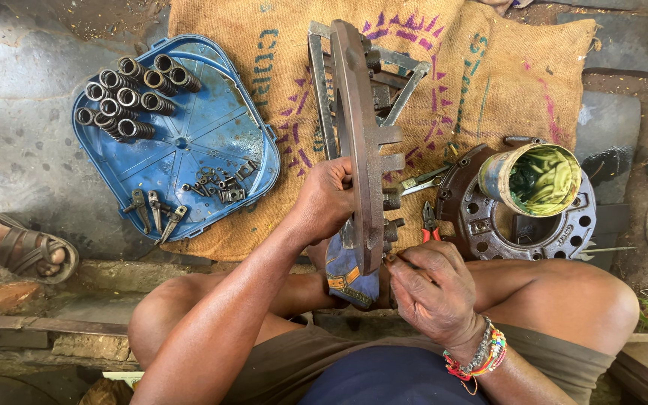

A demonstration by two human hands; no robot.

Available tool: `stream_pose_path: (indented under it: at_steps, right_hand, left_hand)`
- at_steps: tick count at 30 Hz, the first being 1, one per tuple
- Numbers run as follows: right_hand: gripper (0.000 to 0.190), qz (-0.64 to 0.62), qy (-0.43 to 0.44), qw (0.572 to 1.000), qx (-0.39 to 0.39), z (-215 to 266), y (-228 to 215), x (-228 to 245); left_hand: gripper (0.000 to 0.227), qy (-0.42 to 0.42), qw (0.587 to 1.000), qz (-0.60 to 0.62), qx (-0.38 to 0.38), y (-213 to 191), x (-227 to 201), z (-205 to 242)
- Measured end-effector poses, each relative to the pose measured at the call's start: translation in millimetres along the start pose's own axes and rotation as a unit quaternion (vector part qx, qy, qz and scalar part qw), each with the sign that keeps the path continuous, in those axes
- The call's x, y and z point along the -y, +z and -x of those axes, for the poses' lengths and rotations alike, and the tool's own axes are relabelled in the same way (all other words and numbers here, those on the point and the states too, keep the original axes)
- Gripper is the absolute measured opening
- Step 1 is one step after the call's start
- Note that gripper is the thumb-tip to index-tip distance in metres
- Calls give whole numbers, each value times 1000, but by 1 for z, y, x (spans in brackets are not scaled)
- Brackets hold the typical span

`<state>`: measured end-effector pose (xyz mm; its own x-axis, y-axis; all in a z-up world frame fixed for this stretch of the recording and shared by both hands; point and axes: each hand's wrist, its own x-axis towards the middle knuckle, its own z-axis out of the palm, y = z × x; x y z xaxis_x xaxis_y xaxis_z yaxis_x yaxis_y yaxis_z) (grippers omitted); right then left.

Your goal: The person sits on the floor and assembles a mechanical component, likely a clutch plate, by inserting small metal pieces into slots. They use a wrench to tighten the pieces and a cloth to wipe the component. The person also applies a green substance from a can to the parts.

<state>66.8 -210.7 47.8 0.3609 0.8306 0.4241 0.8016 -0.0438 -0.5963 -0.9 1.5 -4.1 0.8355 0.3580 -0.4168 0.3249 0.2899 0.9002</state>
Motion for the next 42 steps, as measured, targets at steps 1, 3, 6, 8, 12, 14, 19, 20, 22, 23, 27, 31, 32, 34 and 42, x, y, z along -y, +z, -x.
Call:
stream_pose_path:
  at_steps: [1, 3, 6, 8, 12, 14, 19, 20, 22, 23, 27, 31, 32, 34, 42]
  right_hand:
    - [30, -3, -5, 1000, 3, -1, 0, 0]
    - [29, -1, -6, 1000, 13, -2, -3, -1]
    - [28, -7, -5, 1000, 20, -5, -4, 0]
    - [27, -11, -7, 1000, 23, -6, -4, 2]
    - [26, -9, -14, 999, 29, -9, -4, 3]
    - [26, -6, -16, 999, 29, -10, -4, 4]
    - [25, -6, -12, 1000, 27, -10, -5, 4]
    - [26, -7, -11, 999, 30, -10, -5, 3]
    - [27, -7, -9, 999, 33, -10, -5, 2]
    - [26, -6, -12, 999, 34, -10, -5, 3]
    - [25, -4, -19, 999, 39, -11, -4, 5]
    - [26, -13, -16, 999, 44, -12, -6, 3]
    - [26, -15, -12, 999, 42, -12, -5, 4]
    - [26, -19, -4, 999, 37, -11, -3, 5]
    - [22, -54, 72, 996, -12, -6, 1, 10]
  left_hand:
    - [15, -2, 1000, -2, -2, 0, 0, 0]
    - [15, 5, 1000, -3, -1, 0, 0, 0]
    - [14, -2, 1000, 7, -2, 0, 3, -1]
    - [13, -4, 1000, 20, 0, 0, 4, -2]
    - [14, 12, 1000, 19, 1, 1, 5, -2]
    - [16, 11, 1000, 29, 3, 2, 4, -1]
    - [17, 35, 999, 22, 10, 1, 1, 1]
    - [16, 32, 999, 24, 11, 0, 0, 2]
    - [15, 25, 999, 28, 16, 0, -2, 2]
    - [16, 24, 999, 20, 12, 0, -3, 2]
    - [17, 19, 1000, -25, -1, -1, -7, 3]
    - [17, 15, 1000, -12, -5, 1, -5, 2]
    - [16, 22, 1000, -10, -5, 1, -3, 2]
    - [15, 36, 999, -6, -6, 1, -1, 2]
    - [14, 29, 1000, -5, -1, 0, 2, 0]
